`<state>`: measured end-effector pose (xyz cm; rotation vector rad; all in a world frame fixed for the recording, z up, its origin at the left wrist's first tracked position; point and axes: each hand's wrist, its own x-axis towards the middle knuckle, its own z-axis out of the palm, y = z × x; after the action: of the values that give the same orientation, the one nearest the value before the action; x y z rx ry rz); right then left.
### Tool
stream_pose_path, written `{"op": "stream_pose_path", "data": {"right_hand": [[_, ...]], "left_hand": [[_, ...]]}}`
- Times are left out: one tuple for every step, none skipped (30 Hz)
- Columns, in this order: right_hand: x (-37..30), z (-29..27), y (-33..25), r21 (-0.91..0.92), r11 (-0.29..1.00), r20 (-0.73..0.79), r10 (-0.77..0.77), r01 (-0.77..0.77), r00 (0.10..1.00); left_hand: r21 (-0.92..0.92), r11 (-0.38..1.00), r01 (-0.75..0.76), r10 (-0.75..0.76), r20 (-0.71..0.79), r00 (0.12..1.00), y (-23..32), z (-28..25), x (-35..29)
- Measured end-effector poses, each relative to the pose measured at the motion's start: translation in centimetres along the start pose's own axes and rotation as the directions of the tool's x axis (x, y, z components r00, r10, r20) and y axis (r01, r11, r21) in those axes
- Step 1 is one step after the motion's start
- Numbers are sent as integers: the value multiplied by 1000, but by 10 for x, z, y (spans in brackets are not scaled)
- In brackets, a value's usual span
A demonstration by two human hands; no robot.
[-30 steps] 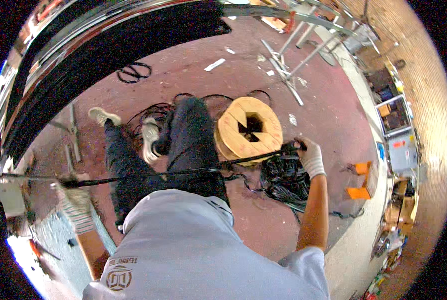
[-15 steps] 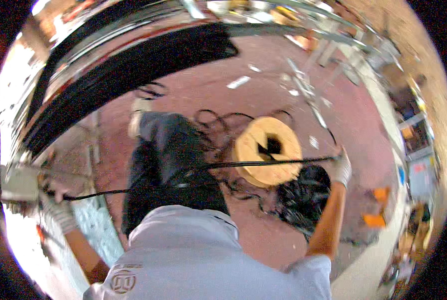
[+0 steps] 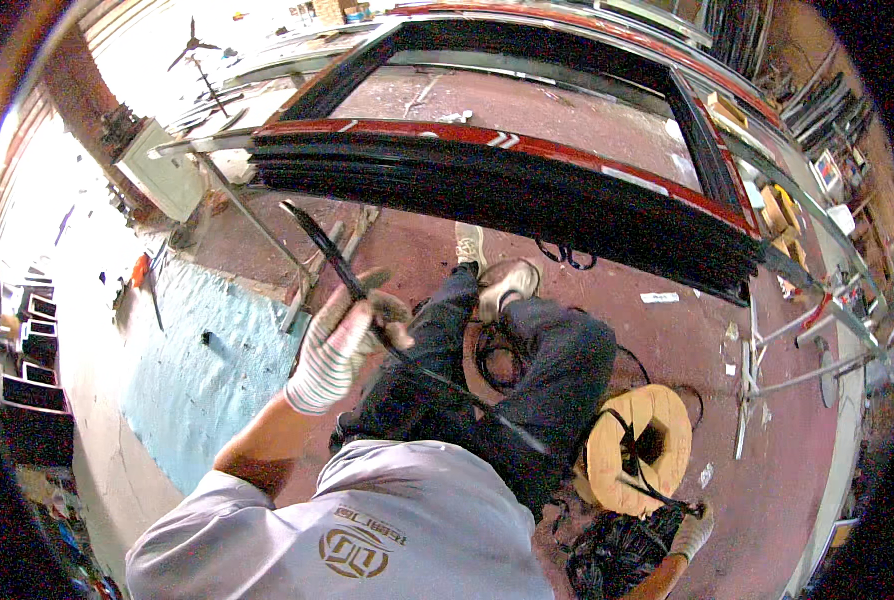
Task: The person installs a black rubber seal into the groove of a window frame. They use shears to cut the seal to length, then press it into place along the frame edges, adjusting and trimming as needed.
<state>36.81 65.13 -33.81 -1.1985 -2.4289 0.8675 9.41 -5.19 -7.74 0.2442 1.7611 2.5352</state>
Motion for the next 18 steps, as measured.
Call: {"op": "stream_pose_path", "data": {"right_hand": [[8,5,-4,69,997,15,28,-29,999],[15,6,-6,74,995,50,63,-67,997],[7,3,-23,80,991,89,101,-109,991],[-7,-7,-38,76,984,105,153,-161,983],[-10,-7,-40,223,958,62,172,-181,983],[-8,-16,-16,271,943,35,193,-195,981],[-6,-28,6,319,925,8,216,-207,976],[-6,-24,-10,372,903,16,227,-216,974],[-9,-23,-27,541,793,16,324,-280,946],[-16,-19,-60,535,773,21,391,-341,920],[-24,-19,-81,532,747,14,463,-399,886],[-27,-11,-97,522,718,35,521,-460,853],[-32,-8,-111,502,775,70,407,-384,911],[-35,-18,-83,478,831,-1,326,-286,945],[-25,-28,-25,442,880,-76,232,-176,970],[-11,-28,2,404,913,-117,123,-66,985],[-17,3,-35,566,805,-55,252,-177,966],[-30,0,-55,395,912,-73,155,-114,985]], "left_hand": [[-50,999,-15,16,19,1000,-2,-2,-1],[-101,994,-29,33,40,999,-3,-2,-3],[-125,992,-32,41,67,997,0,-1,-7],[-102,993,-52,62,100,993,-3,0,-5],[-107,993,-45,54,86,995,-3,0,-8],[-120,992,-32,43,93,995,-5,4,-5],[-129,992,-12,29,125,992,-7,4,-2],[-113,994,-3,17,131,991,-7,3,-4],[-98,995,9,5,138,990,-8,3,-6],[-105,994,23,-13,99,995,-6,6,-7],[-119,992,42,-33,73,997,-6,12,-7],[-118,992,51,-49,20,999,-1,13,-16],[-78,996,35,-39,-43,998,-9,4,-22],[-137,990,29,-27,15,1000,-9,8,-15],[-205,979,18,-3,70,998,-6,14,-7],[-251,968,-5,32,101,994,1,17,-2],[-245,968,-48,64,60,996,8,14,-9],[-267,962,-53,64,30,998,11,13,-9]]}}
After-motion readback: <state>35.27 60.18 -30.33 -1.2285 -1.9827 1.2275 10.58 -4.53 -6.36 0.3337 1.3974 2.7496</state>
